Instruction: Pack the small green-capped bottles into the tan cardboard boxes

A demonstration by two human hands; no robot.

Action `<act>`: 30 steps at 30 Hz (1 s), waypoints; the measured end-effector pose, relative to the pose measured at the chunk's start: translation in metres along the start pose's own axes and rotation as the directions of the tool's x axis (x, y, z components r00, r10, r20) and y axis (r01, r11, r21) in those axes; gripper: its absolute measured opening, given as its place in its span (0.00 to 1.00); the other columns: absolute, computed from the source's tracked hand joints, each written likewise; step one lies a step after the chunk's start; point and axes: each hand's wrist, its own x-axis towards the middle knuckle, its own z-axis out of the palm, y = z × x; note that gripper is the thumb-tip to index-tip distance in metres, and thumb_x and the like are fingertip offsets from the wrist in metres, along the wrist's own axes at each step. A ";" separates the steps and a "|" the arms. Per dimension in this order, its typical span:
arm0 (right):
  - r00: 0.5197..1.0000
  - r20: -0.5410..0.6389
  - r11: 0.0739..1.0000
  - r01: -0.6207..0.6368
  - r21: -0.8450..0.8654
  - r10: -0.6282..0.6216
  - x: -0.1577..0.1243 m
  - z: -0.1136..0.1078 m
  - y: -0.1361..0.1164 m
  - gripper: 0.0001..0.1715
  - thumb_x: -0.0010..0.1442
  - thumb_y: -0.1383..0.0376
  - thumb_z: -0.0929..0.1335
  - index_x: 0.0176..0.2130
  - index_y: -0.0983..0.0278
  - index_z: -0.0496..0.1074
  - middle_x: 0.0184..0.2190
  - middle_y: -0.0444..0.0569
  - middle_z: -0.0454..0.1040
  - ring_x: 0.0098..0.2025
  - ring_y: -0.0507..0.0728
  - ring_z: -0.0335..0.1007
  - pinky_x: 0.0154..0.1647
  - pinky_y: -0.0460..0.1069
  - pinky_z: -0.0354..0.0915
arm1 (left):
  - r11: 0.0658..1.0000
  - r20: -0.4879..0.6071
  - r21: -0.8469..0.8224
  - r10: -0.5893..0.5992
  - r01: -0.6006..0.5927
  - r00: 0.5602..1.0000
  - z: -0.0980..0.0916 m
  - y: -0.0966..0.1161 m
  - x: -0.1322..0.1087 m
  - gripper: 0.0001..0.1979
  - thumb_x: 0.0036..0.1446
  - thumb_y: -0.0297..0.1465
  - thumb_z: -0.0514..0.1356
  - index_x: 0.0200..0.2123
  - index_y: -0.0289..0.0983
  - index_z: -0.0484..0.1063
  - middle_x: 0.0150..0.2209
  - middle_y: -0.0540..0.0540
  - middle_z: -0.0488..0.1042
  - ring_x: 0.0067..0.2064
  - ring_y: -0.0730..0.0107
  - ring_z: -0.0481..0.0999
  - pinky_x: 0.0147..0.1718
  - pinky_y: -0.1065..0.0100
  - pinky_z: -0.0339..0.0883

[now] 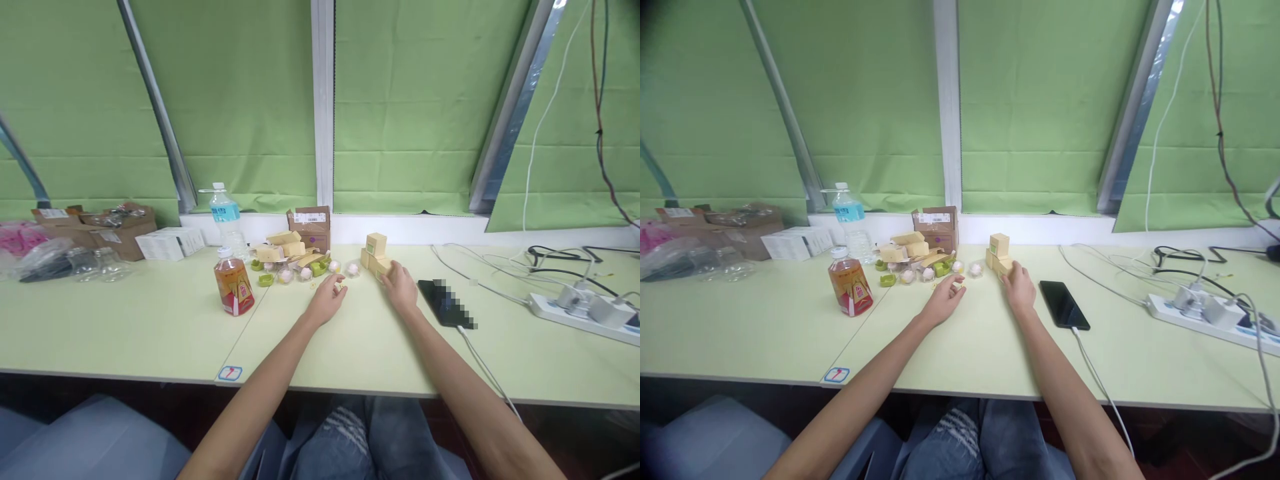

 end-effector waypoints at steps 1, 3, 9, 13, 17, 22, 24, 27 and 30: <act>1.000 0.010 1.000 -0.017 0.005 0.017 0.001 0.001 0.000 0.32 0.69 0.55 0.64 0.68 0.59 0.57 0.58 0.57 0.71 0.56 0.66 0.71 0.49 0.54 0.64 | 1.000 -0.002 0.001 -0.005 0.005 1.000 0.000 0.000 0.000 0.14 0.65 0.35 0.56 0.52 0.37 0.70 0.50 0.42 0.75 0.36 0.70 0.74 0.40 0.66 0.71; 0.998 0.032 0.998 -0.063 0.008 0.062 0.001 0.000 -0.001 0.38 0.68 0.52 0.65 0.70 0.60 0.53 0.57 0.59 0.72 0.56 0.68 0.72 0.50 0.56 0.65 | 1.000 0.009 0.024 -0.002 0.002 1.000 0.000 0.000 0.000 0.15 0.66 0.34 0.56 0.53 0.37 0.69 0.51 0.41 0.75 0.36 0.70 0.75 0.40 0.65 0.72; 0.975 -0.221 0.996 0.002 0.093 0.019 -0.015 -0.014 -0.021 0.38 0.68 0.51 0.62 0.69 0.63 0.52 0.61 0.64 0.64 0.56 0.69 0.70 0.43 0.56 0.67 | 0.931 -0.161 0.364 0.026 0.034 0.987 -0.023 0.006 0.007 0.14 0.66 0.31 0.54 0.53 0.38 0.70 0.52 0.40 0.75 0.49 0.58 0.75 0.53 0.57 0.68; 0.958 -0.222 0.952 0.229 0.201 -0.184 -0.023 -0.009 -0.034 0.21 0.67 0.59 0.60 0.57 0.62 0.67 0.54 0.57 0.69 0.41 0.60 0.73 0.38 0.53 0.67 | 0.726 -0.421 0.595 -0.086 0.346 0.903 -0.052 -0.003 0.010 0.15 0.63 0.27 0.56 0.53 0.35 0.70 0.54 0.34 0.72 0.58 0.45 0.68 0.56 0.48 0.63; 0.939 -0.125 0.892 0.343 0.294 -0.320 -0.027 0.008 -0.040 0.15 0.67 0.61 0.60 0.48 0.61 0.71 0.49 0.54 0.71 0.30 0.55 0.69 0.39 0.54 0.68 | 0.610 -0.514 0.610 -0.181 0.505 0.839 -0.074 -0.023 0.006 0.20 0.62 0.32 0.58 0.56 0.33 0.68 0.57 0.30 0.69 0.60 0.42 0.66 0.55 0.48 0.63; 0.893 -0.045 0.814 0.427 0.394 -0.447 -0.029 0.023 -0.038 0.12 0.66 0.64 0.61 0.41 0.61 0.72 0.43 0.50 0.73 0.30 0.54 0.69 0.41 0.53 0.68 | 0.607 -0.432 0.619 -0.267 0.498 0.862 -0.076 -0.038 0.007 0.24 0.62 0.28 0.56 0.62 0.37 0.64 0.59 0.32 0.68 0.62 0.45 0.66 0.57 0.50 0.63; 0.886 -0.022 0.796 0.426 0.430 -0.462 -0.028 0.026 -0.036 0.11 0.65 0.66 0.61 0.40 0.61 0.73 0.42 0.50 0.73 0.32 0.54 0.70 0.40 0.52 0.69 | 0.599 -0.402 0.628 -0.296 0.497 0.866 -0.075 -0.039 0.008 0.23 0.63 0.26 0.55 0.61 0.36 0.65 0.58 0.33 0.69 0.62 0.45 0.67 0.57 0.50 0.64; 0.884 0.003 0.787 0.415 0.456 -0.468 -0.027 0.028 -0.035 0.11 0.64 0.67 0.62 0.40 0.62 0.74 0.41 0.50 0.74 0.35 0.55 0.71 0.39 0.51 0.69 | 0.590 -0.414 0.621 -0.312 0.516 0.855 -0.075 -0.035 0.009 0.20 0.63 0.30 0.56 0.58 0.35 0.67 0.56 0.32 0.69 0.60 0.44 0.69 0.55 0.51 0.66; 0.877 0.035 0.791 0.414 0.450 -0.479 -0.027 0.026 -0.035 0.12 0.63 0.68 0.62 0.40 0.62 0.74 0.41 0.51 0.75 0.37 0.56 0.72 0.39 0.51 0.69 | 0.616 -0.400 0.593 -0.334 0.519 0.853 -0.076 -0.028 0.008 0.27 0.60 0.33 0.60 0.62 0.34 0.63 0.55 0.30 0.69 0.57 0.43 0.72 0.52 0.53 0.68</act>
